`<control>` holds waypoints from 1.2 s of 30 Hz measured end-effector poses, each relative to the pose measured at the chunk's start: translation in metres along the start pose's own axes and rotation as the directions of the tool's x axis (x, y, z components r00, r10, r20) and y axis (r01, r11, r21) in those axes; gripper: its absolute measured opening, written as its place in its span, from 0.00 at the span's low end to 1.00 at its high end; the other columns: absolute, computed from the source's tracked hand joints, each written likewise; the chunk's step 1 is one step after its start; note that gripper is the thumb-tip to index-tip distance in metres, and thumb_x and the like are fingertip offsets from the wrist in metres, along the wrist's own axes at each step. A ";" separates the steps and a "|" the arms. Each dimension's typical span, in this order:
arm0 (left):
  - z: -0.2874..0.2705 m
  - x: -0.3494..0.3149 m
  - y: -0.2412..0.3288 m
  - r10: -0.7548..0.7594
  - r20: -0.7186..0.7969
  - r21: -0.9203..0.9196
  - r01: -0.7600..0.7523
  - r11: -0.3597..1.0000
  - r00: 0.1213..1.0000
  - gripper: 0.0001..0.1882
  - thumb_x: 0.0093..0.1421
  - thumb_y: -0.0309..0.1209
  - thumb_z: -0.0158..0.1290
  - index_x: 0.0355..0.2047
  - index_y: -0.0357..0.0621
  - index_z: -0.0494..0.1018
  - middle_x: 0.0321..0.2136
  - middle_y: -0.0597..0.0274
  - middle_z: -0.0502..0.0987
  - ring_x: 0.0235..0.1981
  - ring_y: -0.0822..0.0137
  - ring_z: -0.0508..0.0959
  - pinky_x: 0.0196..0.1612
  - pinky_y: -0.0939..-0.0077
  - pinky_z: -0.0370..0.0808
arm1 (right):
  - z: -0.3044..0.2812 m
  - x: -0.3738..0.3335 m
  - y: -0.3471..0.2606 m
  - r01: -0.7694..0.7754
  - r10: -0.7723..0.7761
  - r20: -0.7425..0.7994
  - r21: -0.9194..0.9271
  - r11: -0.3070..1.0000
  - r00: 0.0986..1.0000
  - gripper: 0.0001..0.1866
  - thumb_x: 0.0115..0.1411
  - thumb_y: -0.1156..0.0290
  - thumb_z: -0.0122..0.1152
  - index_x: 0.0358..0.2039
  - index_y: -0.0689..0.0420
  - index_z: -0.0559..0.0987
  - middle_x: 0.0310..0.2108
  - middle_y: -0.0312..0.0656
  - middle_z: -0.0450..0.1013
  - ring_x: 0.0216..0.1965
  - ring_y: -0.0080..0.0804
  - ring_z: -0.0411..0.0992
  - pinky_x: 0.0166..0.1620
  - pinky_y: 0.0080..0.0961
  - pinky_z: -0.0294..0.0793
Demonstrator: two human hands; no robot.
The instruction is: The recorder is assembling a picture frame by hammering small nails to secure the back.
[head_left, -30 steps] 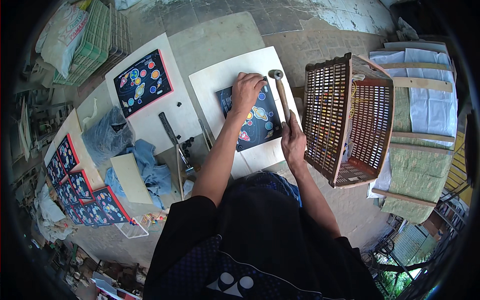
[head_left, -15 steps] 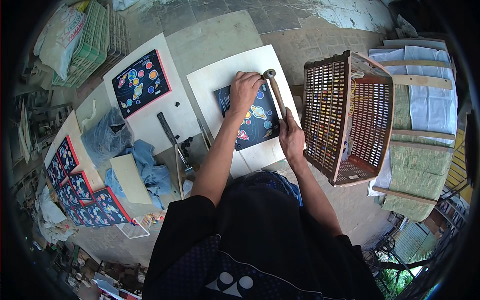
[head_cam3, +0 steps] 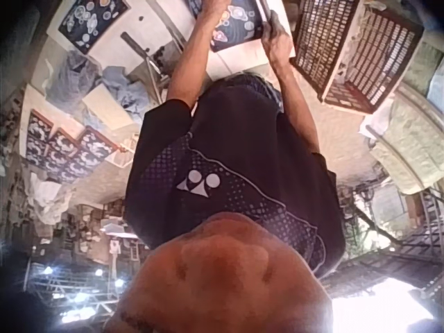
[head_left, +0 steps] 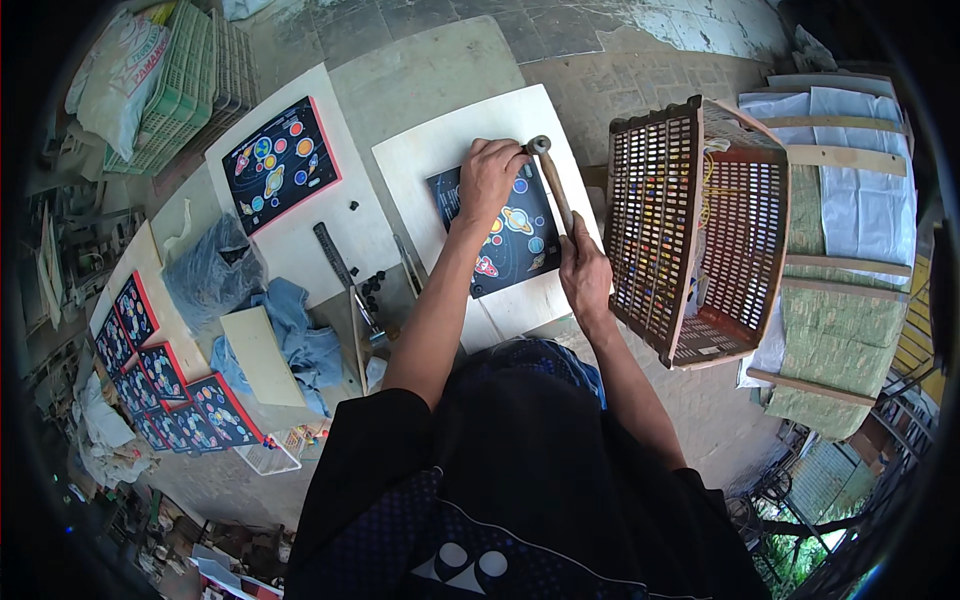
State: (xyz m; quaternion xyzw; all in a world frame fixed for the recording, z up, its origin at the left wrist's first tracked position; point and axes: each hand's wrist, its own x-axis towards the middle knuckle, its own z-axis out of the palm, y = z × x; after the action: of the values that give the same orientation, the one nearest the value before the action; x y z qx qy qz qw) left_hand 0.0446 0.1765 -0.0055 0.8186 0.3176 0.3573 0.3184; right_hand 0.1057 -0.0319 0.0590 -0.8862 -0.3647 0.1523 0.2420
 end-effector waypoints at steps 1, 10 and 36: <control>0.001 0.000 -0.001 0.002 -0.001 0.000 -0.002 1.000 1.000 0.07 0.56 0.31 0.62 0.31 0.40 0.82 0.36 0.60 0.84 0.36 0.56 0.79 0.45 0.64 0.75 | 0.000 0.003 0.001 0.008 -0.007 0.032 -0.041 0.999 0.999 0.24 0.68 0.67 0.57 0.63 0.54 0.71 0.35 0.57 0.79 0.30 0.55 0.80 0.32 0.45 0.79; 0.000 -0.002 -0.002 -0.010 0.022 0.016 0.010 1.000 1.000 0.09 0.56 0.32 0.63 0.34 0.39 0.82 0.37 0.59 0.84 0.39 0.56 0.79 0.47 0.65 0.75 | -0.007 0.004 -0.001 -0.079 0.079 0.014 0.037 0.996 0.997 0.24 0.68 0.68 0.56 0.63 0.59 0.71 0.35 0.60 0.79 0.32 0.54 0.81 0.35 0.42 0.79; 0.000 0.000 0.001 0.105 0.125 0.129 -0.121 0.984 0.987 0.10 0.58 0.26 0.61 0.41 0.43 0.82 0.40 0.64 0.82 0.40 0.58 0.76 0.45 0.65 0.75 | -0.026 -0.021 0.012 -0.283 0.276 0.070 0.345 0.895 0.959 0.25 0.68 0.63 0.56 0.63 0.58 0.72 0.33 0.61 0.78 0.33 0.52 0.79 0.42 0.41 0.77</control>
State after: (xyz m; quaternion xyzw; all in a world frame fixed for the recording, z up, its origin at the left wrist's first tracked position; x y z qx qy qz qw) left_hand 0.0450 0.1764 -0.0046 0.8748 0.2750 0.3033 0.2591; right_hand 0.1097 -0.0625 0.0767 -0.8703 -0.2028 0.2566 0.3683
